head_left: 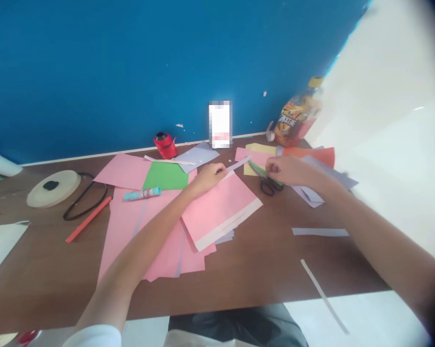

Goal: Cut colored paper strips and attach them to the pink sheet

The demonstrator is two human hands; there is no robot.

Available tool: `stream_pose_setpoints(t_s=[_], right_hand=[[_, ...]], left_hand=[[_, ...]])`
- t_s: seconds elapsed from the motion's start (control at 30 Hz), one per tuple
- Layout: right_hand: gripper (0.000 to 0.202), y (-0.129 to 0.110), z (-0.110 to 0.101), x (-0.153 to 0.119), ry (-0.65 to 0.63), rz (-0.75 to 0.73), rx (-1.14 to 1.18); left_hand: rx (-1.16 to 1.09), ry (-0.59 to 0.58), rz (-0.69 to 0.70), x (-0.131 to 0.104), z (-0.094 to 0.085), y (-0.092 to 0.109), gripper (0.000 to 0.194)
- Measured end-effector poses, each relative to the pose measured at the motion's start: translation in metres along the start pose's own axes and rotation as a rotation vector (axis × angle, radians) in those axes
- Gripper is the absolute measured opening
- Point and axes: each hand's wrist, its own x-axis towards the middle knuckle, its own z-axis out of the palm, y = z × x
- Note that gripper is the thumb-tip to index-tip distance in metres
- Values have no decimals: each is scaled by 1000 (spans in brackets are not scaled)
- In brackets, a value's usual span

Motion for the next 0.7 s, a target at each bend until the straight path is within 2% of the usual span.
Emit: stream_pose_setpoints(t_s=[0.03, 0.13, 0.3, 0.4, 0.47, 0.53, 0.6, 0.7], right_hand=[[5, -4, 8, -7, 7, 16, -17], [17, -20, 25, -25, 139, 131, -256], [27, -38, 48, -40, 159, 97, -422], [44, -44, 62, -42, 233, 139, -579], [48, -45, 69, -41, 292, 152, -628], [46, -42, 70, -39, 339, 156, -608], [45, -33, 69, -33, 369, 134, -491], [41, -15, 65, -21, 454, 68, -81]], left_hand=[[-16, -5, 3, 1, 1, -2, 26], [-108, -19, -26, 5, 1, -8, 26], [-297, -58, -46, 5, -3, -11, 31], [-411, -71, 5, 5, -2, -10, 33], [-479, -73, 43, 4, 0, -11, 36], [-520, -77, 68, 4, 2, -12, 38], [-533, -62, 95, 5, 3, -14, 36], [-539, -23, 130, 7, 4, -18, 28]])
